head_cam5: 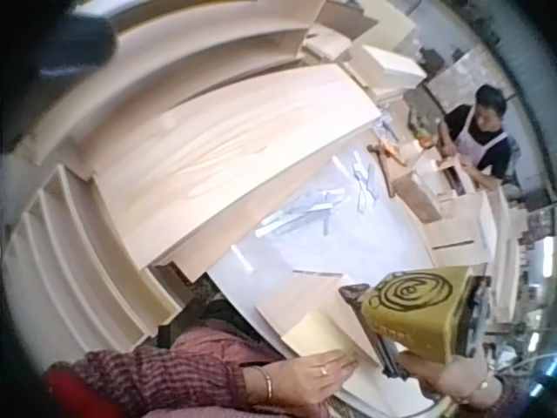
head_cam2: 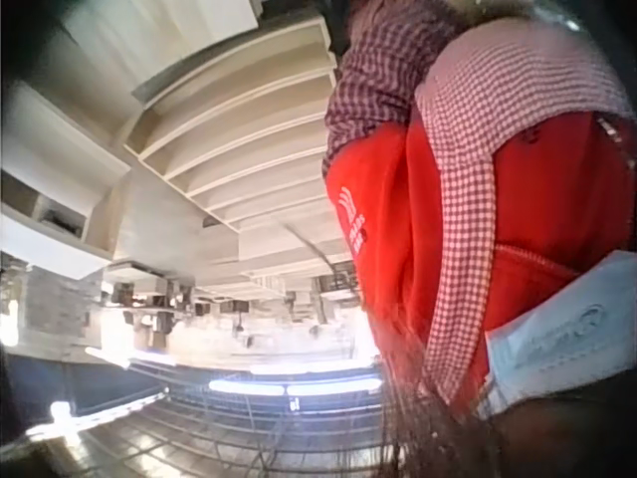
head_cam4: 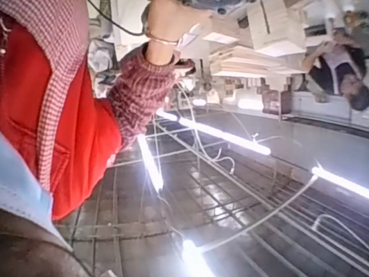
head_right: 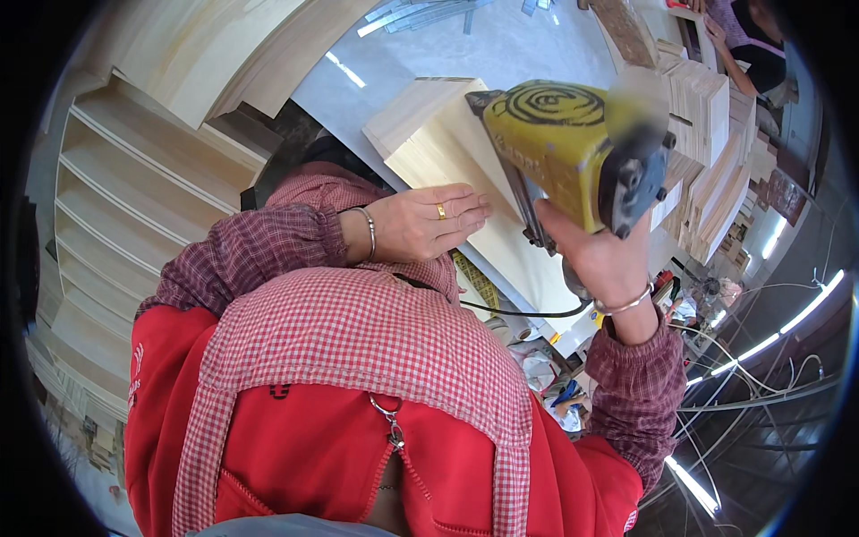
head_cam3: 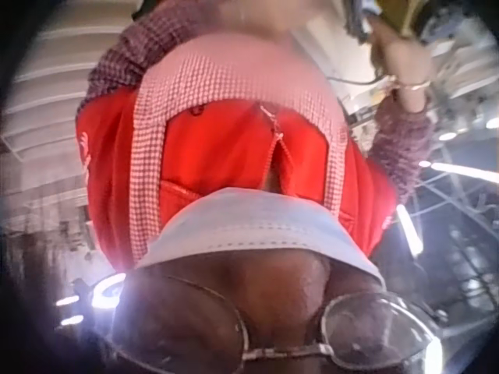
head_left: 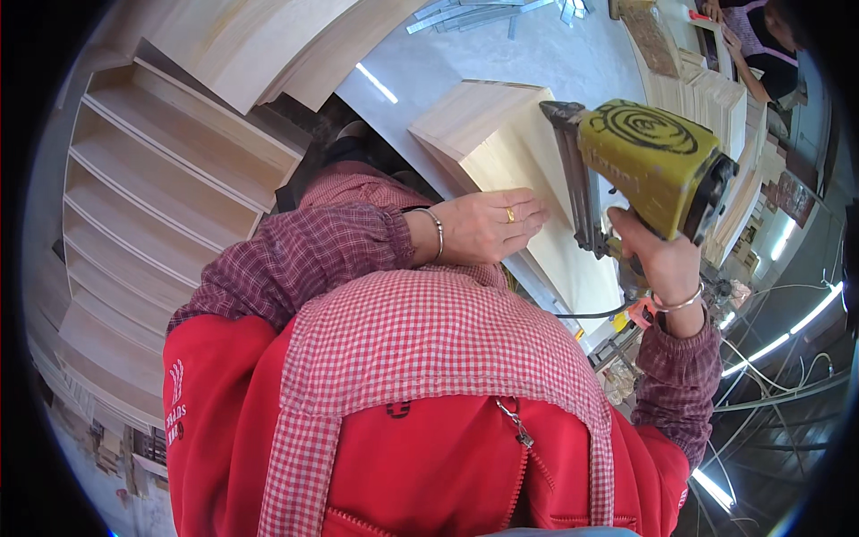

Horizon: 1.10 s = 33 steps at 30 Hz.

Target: Assembling wooden drawers by applying glue and using a pneumatic nail gun to join wood panels.

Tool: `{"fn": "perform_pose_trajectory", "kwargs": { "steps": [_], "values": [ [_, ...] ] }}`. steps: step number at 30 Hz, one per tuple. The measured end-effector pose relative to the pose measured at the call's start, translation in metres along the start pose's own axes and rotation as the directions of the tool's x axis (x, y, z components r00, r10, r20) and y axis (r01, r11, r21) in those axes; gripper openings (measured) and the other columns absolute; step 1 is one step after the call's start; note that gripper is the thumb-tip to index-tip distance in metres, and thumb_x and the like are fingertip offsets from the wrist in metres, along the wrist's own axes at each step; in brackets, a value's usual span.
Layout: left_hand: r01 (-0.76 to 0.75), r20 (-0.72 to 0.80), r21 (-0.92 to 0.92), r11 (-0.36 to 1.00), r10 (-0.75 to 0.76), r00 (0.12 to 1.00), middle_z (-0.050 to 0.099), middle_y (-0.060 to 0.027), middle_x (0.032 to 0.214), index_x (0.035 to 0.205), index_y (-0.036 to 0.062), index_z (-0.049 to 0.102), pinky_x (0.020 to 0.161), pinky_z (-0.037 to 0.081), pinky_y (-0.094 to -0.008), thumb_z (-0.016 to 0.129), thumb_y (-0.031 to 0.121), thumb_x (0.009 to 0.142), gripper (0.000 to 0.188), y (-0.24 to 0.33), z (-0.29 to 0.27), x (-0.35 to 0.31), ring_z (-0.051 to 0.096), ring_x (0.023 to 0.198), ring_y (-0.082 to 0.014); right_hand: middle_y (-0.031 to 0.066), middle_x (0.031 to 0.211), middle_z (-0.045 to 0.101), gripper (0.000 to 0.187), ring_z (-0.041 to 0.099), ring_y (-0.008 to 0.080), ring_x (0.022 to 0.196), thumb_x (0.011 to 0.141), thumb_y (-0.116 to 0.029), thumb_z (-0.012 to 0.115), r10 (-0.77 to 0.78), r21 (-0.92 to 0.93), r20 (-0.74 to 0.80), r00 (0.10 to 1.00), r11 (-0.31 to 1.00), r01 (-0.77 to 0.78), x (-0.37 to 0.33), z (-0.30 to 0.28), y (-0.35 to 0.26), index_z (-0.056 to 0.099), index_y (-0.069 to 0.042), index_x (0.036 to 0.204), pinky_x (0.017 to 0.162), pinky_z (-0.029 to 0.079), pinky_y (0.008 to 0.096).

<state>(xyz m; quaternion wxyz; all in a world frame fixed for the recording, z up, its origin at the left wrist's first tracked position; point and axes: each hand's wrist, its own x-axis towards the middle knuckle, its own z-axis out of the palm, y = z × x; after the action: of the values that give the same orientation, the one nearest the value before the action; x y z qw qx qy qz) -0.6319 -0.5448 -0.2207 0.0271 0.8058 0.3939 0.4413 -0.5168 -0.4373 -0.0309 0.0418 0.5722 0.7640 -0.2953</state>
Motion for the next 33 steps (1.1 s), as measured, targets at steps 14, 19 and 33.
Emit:
{"fn": "perform_pose_trajectory", "kwargs": {
  "steps": [14,19,33],
  "values": [
    [-0.026,-0.003,0.000,1.000,0.026,1.000,0.057,-0.0146,0.108,0.100,-0.0036,0.057,0.103,0.034,-0.0364,0.052,0.008,0.076,0.027,0.000,0.005,-0.030,0.053,0.107,-0.0233,0.0035,0.071,0.062,0.027,0.053,0.0109,0.055,0.070,-0.018,0.072,-0.226,-0.072,0.090,0.970,0.970,0.232,-0.013,0.039,0.014,0.064,-0.003,0.092,0.049,0.042,0.0210],
    [-0.028,-0.016,-0.002,1.000,0.028,0.999,0.058,-0.0138,0.108,0.099,-0.0030,0.056,0.104,0.034,-0.0365,0.052,0.008,0.076,0.026,0.003,0.010,-0.037,0.053,0.106,-0.0224,0.0052,0.076,0.063,0.027,0.056,0.0129,0.058,0.070,-0.015,0.072,-0.311,-0.068,0.063,0.948,0.947,0.315,-0.014,0.046,0.024,0.064,-0.002,0.093,0.050,0.043,0.0213],
    [-0.058,-0.107,-0.040,0.998,0.053,0.993,0.060,-0.0110,0.099,0.079,0.0045,0.058,0.100,0.036,-0.0341,0.053,0.008,0.073,0.009,-0.003,0.007,-0.079,0.054,0.098,-0.0221,0.0085,0.088,0.064,0.035,0.061,0.0231,0.070,0.063,-0.013,0.073,-0.441,-0.160,0.081,0.894,0.879,0.449,-0.029,0.087,0.009,0.062,-0.004,0.095,0.059,0.048,0.0290]
  ]
}}
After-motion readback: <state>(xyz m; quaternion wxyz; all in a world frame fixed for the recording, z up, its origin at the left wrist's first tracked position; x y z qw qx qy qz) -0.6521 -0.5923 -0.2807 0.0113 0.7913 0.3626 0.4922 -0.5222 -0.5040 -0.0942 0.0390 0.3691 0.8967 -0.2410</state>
